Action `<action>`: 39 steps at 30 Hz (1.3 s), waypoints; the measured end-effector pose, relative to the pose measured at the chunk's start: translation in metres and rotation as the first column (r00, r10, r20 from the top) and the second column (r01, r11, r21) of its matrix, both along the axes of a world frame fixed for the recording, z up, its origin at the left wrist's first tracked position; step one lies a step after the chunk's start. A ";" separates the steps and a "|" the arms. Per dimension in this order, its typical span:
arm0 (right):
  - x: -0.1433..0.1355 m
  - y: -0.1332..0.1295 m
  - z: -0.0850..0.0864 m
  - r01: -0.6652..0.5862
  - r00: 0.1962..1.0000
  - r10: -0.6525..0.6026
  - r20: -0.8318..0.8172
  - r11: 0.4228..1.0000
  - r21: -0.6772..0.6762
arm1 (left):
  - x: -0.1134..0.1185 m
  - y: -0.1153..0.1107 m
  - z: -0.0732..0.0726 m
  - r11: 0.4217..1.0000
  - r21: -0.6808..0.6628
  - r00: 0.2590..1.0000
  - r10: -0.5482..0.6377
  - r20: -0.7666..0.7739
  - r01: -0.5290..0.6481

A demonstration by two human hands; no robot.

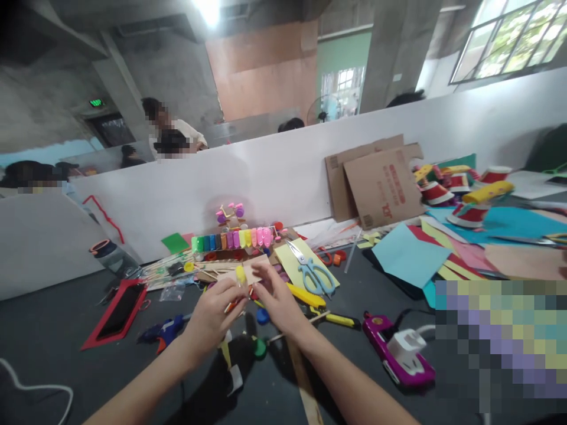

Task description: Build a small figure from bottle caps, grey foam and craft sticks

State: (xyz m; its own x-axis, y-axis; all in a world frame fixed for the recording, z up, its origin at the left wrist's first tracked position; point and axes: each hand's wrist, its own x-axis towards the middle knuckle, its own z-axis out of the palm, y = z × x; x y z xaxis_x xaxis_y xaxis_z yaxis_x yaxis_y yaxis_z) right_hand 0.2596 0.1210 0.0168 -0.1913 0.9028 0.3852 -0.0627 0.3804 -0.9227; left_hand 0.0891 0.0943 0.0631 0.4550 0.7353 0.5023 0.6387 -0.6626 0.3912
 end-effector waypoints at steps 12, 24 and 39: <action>-0.010 0.005 -0.015 -0.273 0.944 0.195 -0.266 0.915 -0.297 | -0.014 -0.004 0.008 0.983 -0.184 0.988 0.040 0.149 -0.012; -0.009 0.000 -0.006 -0.330 0.931 0.258 -0.259 0.898 -0.292 | -0.028 0.000 -0.004 0.967 -0.225 0.943 0.181 0.279 -0.119; -0.005 0.003 -0.009 -0.407 0.896 0.307 -0.320 0.857 -0.317 | -0.022 -0.004 -0.017 0.967 -0.233 0.841 0.207 0.499 -0.100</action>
